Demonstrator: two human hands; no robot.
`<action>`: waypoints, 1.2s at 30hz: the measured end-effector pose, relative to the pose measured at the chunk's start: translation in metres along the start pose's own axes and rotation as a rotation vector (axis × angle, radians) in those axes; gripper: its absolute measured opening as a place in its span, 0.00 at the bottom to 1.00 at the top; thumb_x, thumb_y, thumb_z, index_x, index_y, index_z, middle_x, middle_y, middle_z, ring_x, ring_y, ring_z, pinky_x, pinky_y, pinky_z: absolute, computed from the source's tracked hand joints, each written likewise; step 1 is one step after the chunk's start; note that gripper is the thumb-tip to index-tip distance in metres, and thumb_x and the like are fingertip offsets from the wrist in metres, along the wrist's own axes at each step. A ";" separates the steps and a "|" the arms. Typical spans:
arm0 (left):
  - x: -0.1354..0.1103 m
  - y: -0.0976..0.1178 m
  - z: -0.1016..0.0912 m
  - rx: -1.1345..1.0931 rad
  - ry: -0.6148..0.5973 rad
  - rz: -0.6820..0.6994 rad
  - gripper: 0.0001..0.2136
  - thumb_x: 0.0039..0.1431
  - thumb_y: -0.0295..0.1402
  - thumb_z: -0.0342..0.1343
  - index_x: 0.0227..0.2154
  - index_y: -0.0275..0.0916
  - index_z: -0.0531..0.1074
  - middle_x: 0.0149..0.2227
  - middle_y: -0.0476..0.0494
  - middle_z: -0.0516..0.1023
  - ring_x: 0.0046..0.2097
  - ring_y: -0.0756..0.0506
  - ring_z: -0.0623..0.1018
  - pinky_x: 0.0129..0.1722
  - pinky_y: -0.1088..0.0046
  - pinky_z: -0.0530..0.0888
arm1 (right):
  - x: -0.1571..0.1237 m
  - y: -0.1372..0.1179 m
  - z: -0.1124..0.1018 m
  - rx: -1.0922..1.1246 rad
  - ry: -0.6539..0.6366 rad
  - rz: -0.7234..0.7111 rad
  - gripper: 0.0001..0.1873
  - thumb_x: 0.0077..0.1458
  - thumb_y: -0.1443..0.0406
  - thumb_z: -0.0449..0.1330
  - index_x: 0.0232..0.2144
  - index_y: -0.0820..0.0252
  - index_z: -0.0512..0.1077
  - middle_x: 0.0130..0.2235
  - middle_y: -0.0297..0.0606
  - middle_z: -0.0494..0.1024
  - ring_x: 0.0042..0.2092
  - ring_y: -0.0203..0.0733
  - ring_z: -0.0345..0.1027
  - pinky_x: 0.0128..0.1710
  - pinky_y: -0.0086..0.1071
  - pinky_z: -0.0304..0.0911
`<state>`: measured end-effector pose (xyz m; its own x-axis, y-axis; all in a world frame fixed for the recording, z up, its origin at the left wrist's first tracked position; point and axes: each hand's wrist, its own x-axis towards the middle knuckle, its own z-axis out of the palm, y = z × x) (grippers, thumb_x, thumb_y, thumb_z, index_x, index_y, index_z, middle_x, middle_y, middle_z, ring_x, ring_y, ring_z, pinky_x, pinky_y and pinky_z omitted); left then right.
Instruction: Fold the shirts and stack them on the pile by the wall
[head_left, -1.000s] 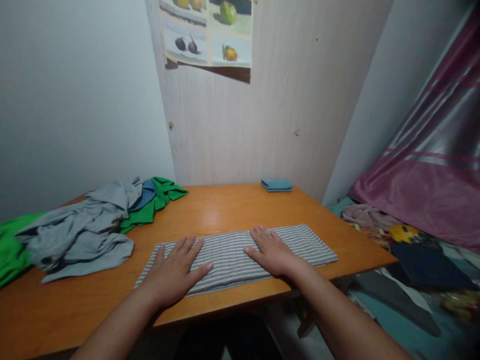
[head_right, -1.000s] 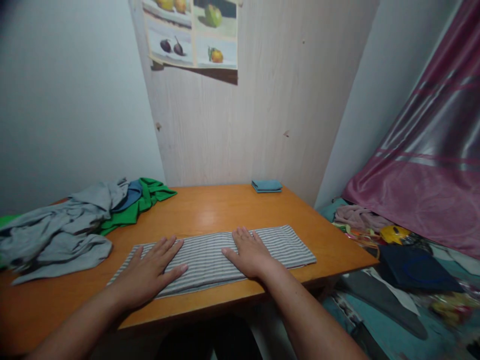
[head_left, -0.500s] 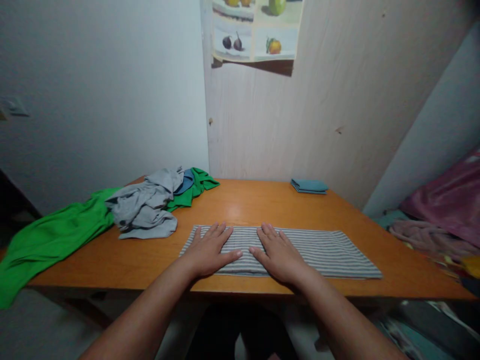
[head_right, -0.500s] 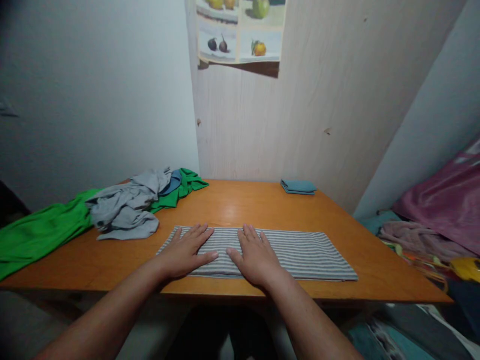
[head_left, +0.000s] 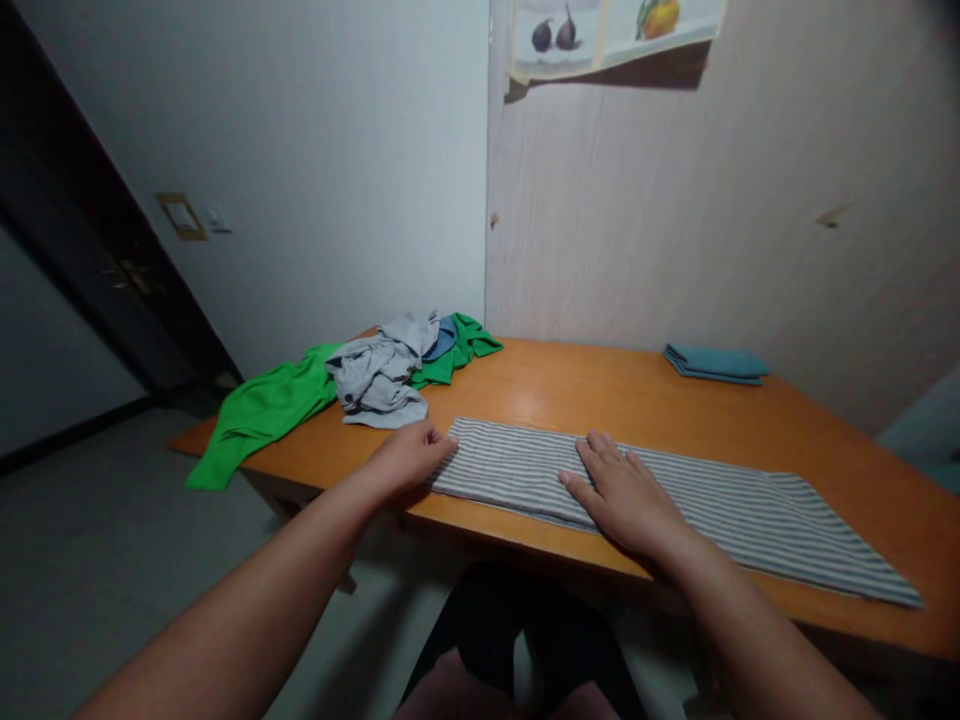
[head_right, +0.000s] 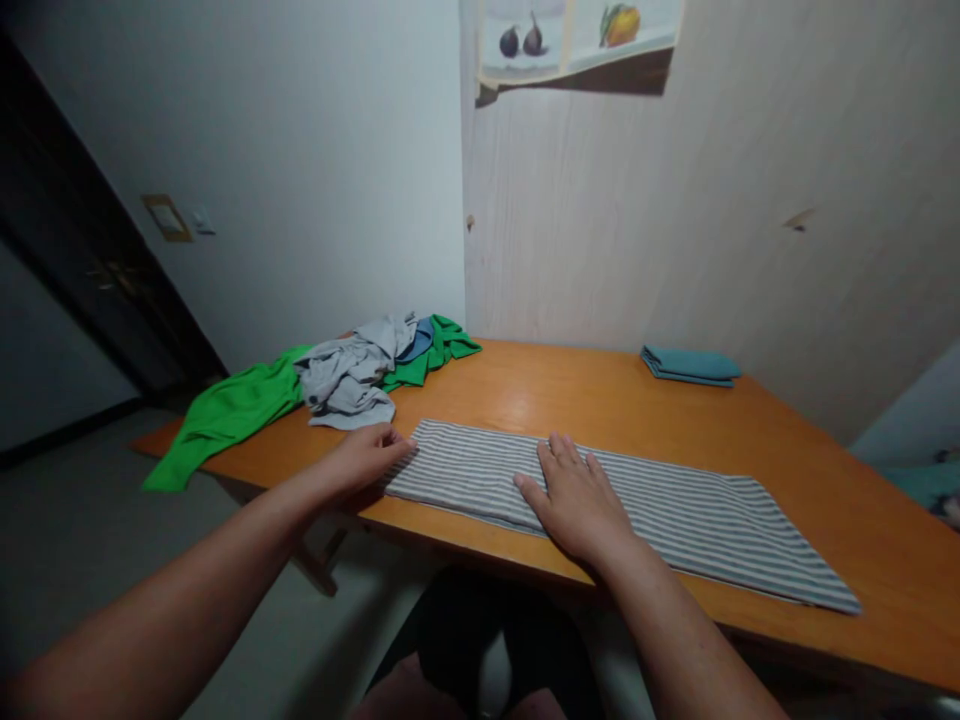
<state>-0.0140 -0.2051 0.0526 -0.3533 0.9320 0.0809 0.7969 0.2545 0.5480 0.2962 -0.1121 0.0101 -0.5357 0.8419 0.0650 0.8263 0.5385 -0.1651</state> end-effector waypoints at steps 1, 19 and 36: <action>-0.003 0.002 -0.001 0.057 -0.035 -0.018 0.19 0.56 0.51 0.55 0.29 0.39 0.74 0.26 0.46 0.76 0.29 0.45 0.73 0.26 0.71 0.61 | 0.000 0.000 0.000 0.000 0.002 0.000 0.44 0.67 0.41 0.40 0.71 0.65 0.54 0.74 0.49 0.47 0.75 0.53 0.36 0.71 0.52 0.36; 0.012 0.013 0.003 -0.094 -0.142 -0.113 0.10 0.45 0.34 0.61 0.18 0.40 0.64 0.17 0.54 0.61 0.22 0.51 0.60 0.22 0.73 0.50 | -0.011 -0.058 -0.013 0.119 -0.033 -0.303 0.37 0.68 0.45 0.45 0.70 0.58 0.58 0.73 0.47 0.52 0.74 0.56 0.39 0.71 0.59 0.33; 0.013 0.016 0.005 -0.730 -0.233 -0.278 0.14 0.47 0.32 0.61 0.37 0.40 0.65 0.23 0.53 0.73 0.22 0.50 0.72 0.21 0.77 0.64 | -0.014 -0.052 -0.005 0.352 0.074 -0.312 0.35 0.67 0.45 0.50 0.68 0.55 0.61 0.71 0.47 0.58 0.73 0.54 0.46 0.71 0.59 0.37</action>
<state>-0.0030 -0.1879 0.0578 -0.3158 0.9097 -0.2695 0.1464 0.3274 0.9335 0.2620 -0.1520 0.0225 -0.7245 0.6488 0.2328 0.5116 0.7325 -0.4492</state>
